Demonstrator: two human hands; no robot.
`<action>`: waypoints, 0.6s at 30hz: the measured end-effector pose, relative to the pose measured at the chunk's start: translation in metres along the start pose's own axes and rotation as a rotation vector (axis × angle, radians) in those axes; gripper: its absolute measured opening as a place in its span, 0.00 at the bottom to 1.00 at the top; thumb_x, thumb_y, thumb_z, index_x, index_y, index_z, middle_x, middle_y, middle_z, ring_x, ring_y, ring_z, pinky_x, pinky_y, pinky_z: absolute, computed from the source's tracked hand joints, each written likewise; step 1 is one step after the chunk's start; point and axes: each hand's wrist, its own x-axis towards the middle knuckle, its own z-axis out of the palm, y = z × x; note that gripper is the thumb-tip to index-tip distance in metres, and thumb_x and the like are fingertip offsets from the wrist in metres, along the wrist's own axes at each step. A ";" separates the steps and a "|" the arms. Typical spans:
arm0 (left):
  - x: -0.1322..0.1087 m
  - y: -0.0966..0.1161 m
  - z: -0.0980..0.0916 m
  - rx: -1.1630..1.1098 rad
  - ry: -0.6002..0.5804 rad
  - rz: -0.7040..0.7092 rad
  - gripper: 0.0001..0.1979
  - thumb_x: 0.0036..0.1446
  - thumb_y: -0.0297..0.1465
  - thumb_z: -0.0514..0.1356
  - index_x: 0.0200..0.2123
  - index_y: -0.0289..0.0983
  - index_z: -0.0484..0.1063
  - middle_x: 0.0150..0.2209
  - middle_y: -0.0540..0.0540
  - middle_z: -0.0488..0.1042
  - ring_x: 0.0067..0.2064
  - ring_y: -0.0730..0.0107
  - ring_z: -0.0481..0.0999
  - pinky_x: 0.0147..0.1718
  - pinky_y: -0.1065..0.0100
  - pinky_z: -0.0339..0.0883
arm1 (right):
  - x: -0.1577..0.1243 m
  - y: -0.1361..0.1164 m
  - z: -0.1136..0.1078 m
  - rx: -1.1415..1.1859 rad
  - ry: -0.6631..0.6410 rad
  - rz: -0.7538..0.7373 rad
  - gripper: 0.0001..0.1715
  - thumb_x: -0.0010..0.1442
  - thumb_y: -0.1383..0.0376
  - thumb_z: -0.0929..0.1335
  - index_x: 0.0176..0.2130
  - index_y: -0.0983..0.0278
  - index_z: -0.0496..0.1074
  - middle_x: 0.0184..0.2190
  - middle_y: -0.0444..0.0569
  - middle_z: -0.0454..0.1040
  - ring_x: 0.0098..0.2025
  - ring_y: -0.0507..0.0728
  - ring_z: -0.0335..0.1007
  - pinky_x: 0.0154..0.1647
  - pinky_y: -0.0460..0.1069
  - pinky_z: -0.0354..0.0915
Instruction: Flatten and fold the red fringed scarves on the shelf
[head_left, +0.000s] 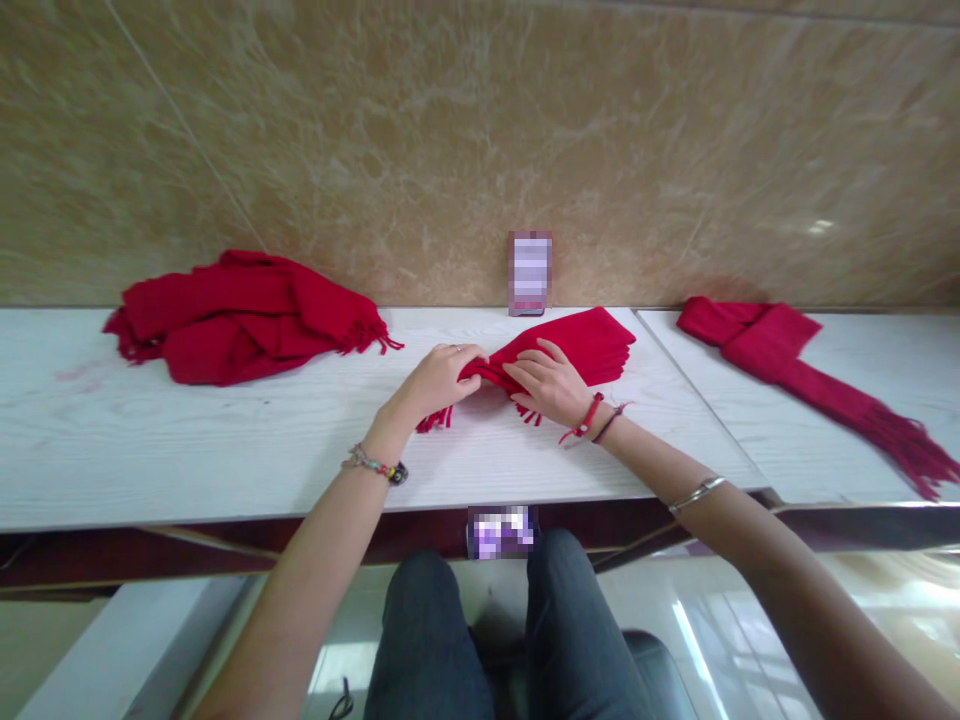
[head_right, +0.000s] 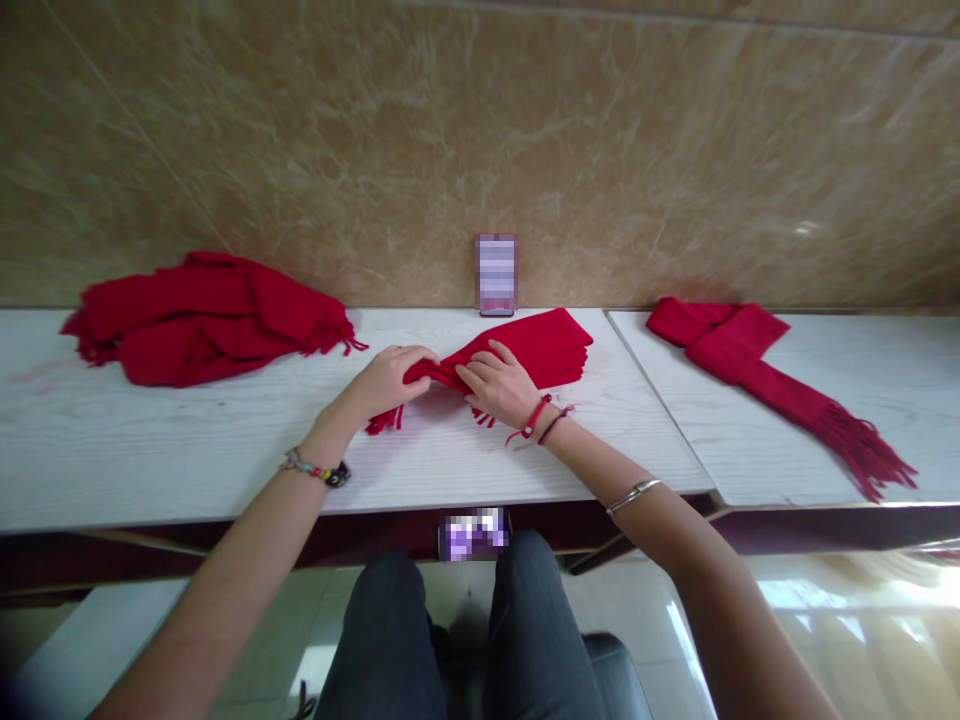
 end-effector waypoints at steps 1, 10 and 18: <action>0.000 0.001 0.000 -0.018 0.007 -0.011 0.13 0.51 0.26 0.53 0.41 0.37 0.68 0.41 0.45 0.74 0.43 0.62 0.73 0.48 0.61 0.64 | 0.004 -0.004 -0.001 0.006 -0.019 0.034 0.18 0.58 0.63 0.67 0.47 0.68 0.72 0.38 0.55 0.75 0.44 0.60 0.67 0.54 0.60 0.54; -0.001 -0.014 0.002 -0.107 0.148 -0.120 0.09 0.49 0.30 0.60 0.34 0.39 0.61 0.32 0.50 0.70 0.35 0.66 0.73 0.37 0.66 0.66 | 0.040 -0.033 -0.011 -0.005 -0.200 0.312 0.13 0.61 0.69 0.61 0.39 0.69 0.74 0.34 0.55 0.76 0.39 0.58 0.68 0.43 0.51 0.53; -0.005 -0.027 -0.003 -0.157 0.217 -0.148 0.09 0.51 0.32 0.60 0.35 0.40 0.62 0.33 0.51 0.73 0.39 0.67 0.75 0.40 0.68 0.66 | 0.046 -0.043 -0.004 0.030 -0.176 0.435 0.15 0.63 0.66 0.60 0.39 0.68 0.74 0.36 0.54 0.77 0.39 0.58 0.70 0.41 0.50 0.56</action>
